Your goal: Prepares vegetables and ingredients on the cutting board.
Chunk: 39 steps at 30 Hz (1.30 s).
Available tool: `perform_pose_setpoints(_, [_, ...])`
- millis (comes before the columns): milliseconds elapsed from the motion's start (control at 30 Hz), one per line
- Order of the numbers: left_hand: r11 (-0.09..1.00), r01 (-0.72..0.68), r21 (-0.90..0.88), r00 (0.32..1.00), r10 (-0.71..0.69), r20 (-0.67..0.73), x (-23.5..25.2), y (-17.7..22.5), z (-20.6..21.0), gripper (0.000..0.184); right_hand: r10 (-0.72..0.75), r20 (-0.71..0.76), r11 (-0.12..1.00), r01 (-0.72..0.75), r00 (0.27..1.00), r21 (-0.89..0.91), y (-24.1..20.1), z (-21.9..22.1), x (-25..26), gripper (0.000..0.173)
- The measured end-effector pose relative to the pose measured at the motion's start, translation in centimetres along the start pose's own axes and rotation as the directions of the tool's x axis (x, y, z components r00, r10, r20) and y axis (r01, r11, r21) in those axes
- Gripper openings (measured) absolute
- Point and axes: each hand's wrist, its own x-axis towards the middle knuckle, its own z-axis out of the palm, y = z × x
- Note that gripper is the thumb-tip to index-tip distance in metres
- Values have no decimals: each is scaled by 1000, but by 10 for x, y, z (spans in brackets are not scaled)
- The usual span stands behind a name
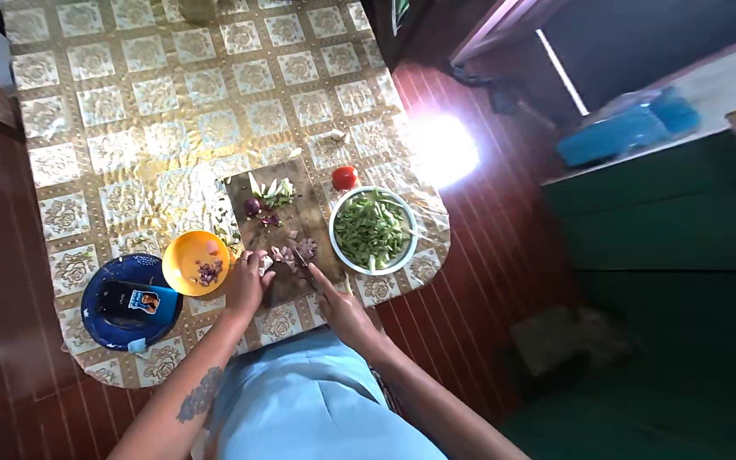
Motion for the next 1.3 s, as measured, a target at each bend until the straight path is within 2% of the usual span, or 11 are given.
perform_pose_setpoints(100, [988, 78, -135, 997, -76, 20, 3, 7, 2, 32, -23, 38, 1000, 24, 999, -17, -10, 1, 2, 60])
perform_pose_setpoints(167, [932, 228, -283, 971, -197, 134, -2, 12, -3, 41, -13, 79, 999, 16, 997, -34, -16, 3, 5, 62])
perform_pose_setpoints(233, [907, 266, -327, 964, -252, 86, -13, 9, 2, 49, -9, 138, 997, 19, 990, -77, -19, 7, 10, 65])
perform_pose_setpoints(300, [931, 193, -309, 972, -224, -69, -22, -1, 12, 42, -26, 177, 992, 47, 984, -116, -20, 12, 14, 67])
perform_pose_setpoints(400, [957, 17, -289, 962, -95, -257, -29, -14, 29, 29, -29, 217, 982, 68, 976, -176, -24, 13, 20, 66])
perform_pose_setpoints(500, [952, -61, -300, 960, -27, -279, -34, -18, 35, 30, -25, 236, 977, 73, 971, -198, -27, 13, 22, 65])
perform_pose_setpoints(633, [975, -83, -204, 934, 5, -356, -32, -12, 43, 16, 10, 273, 968, 58, 962, -242, -27, 18, 24, 66])
perform_pose_setpoints(833, [979, -89, -181, 953, 31, -302, -28, -11, 45, 16, 134, 272, 945, -40, 953, -326, -28, 31, 25, 69])
perform_pose_setpoints(1000, [985, -124, -122, 971, 95, -222, -22, -10, 36, 18, 102, 197, 973, -56, 975, -226, -19, 47, 20, 64])
perform_pose_setpoints(1100, [982, -163, -95, 961, 137, -240, -19, -13, 32, 15, 69, 142, 984, -44, 987, -171, -23, 53, 31, 61])
perform_pose_setpoints(1300, [979, -153, -136, 974, 126, -186, -16, -23, 27, 11, 57, 62, 995, -52, 996, -81, -19, 62, 13, 58])
